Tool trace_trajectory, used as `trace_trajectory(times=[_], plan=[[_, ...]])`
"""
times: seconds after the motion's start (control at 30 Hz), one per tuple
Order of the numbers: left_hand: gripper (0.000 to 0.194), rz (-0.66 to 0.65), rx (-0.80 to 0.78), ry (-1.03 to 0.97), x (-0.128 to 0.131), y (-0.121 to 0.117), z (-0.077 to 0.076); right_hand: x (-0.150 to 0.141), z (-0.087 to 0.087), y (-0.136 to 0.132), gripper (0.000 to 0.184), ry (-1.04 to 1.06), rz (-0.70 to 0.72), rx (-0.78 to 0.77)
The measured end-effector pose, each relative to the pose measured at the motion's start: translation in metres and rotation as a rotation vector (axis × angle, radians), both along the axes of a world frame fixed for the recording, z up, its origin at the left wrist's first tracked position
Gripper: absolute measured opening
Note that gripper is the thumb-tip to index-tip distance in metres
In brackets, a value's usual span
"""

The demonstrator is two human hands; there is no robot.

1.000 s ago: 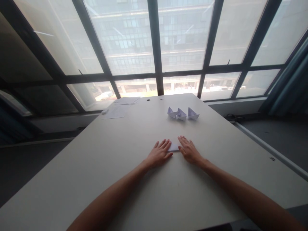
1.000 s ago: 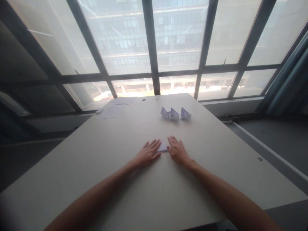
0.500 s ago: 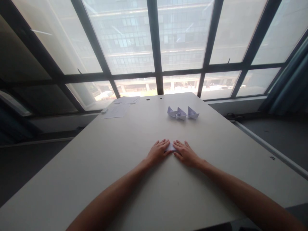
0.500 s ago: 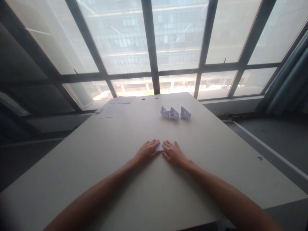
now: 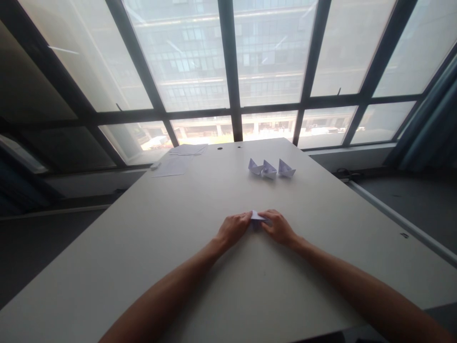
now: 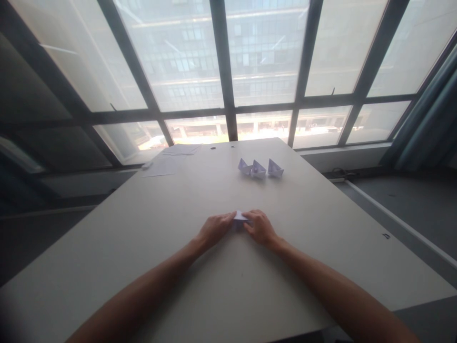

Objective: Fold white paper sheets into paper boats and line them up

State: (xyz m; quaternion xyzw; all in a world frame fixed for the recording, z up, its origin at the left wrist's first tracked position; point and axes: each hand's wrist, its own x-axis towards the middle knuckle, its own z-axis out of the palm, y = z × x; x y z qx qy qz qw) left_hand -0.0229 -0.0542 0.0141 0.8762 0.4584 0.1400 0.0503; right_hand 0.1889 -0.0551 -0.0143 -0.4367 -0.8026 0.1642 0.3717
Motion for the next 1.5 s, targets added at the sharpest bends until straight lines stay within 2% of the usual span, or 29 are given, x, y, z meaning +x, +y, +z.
trace_trajectory(times=[0.13,0.2,0.27,0.37,0.47,0.57,0.67,0.77,0.97,1.13,1.27,1.37,1.5], plan=[[0.039,0.080,0.016,-0.062,0.002,-0.002,-0.001,-0.001,-0.005,0.002,0.044,0.130,-0.077,-0.024],[0.038,0.113,0.018,-0.190,0.003,-0.001,-0.004,-0.002,-0.005,0.001,0.052,0.176,-0.113,-0.034],[0.036,0.136,-0.028,-0.379,0.006,0.000,-0.007,-0.002,-0.003,0.000,0.051,0.198,-0.123,-0.040],[0.037,0.128,-0.187,-0.714,0.009,0.002,-0.008,-0.003,0.002,-0.001,0.042,0.216,-0.072,-0.059],[0.045,0.090,-0.404,-0.989,0.010,0.004,-0.008,-0.003,0.004,-0.002,0.039,0.259,-0.009,-0.064],[0.050,0.027,-0.621,-1.145,0.006,0.006,-0.008,-0.002,0.004,-0.002,0.038,0.290,-0.009,-0.021],[0.045,-0.025,-0.761,-1.243,0.002,0.007,-0.008,-0.001,0.004,-0.002,0.041,0.304,0.042,0.002],[0.043,0.008,-0.756,-1.242,0.002,0.006,-0.006,-0.001,0.006,-0.004,0.045,0.306,0.118,-0.002],[0.044,0.103,-0.559,-1.106,0.005,0.004,-0.002,-0.001,0.013,-0.010,0.052,0.235,0.240,-0.096],[0.056,0.040,-0.516,-1.138,0.004,0.005,-0.004,-0.005,0.009,-0.005,0.051,0.393,0.157,-0.296],[0.062,-0.001,-0.493,-1.103,0.007,0.005,-0.005,-0.005,0.007,-0.002,0.027,0.486,0.128,-0.379],[0.052,-0.041,-0.564,-0.984,0.010,0.003,-0.002,-0.004,0.007,-0.001,0.025,0.530,0.094,-0.404],[0.037,0.010,-0.598,-0.919,0.011,0.000,0.002,-0.005,0.005,-0.002,0.025,0.524,0.097,-0.425]])
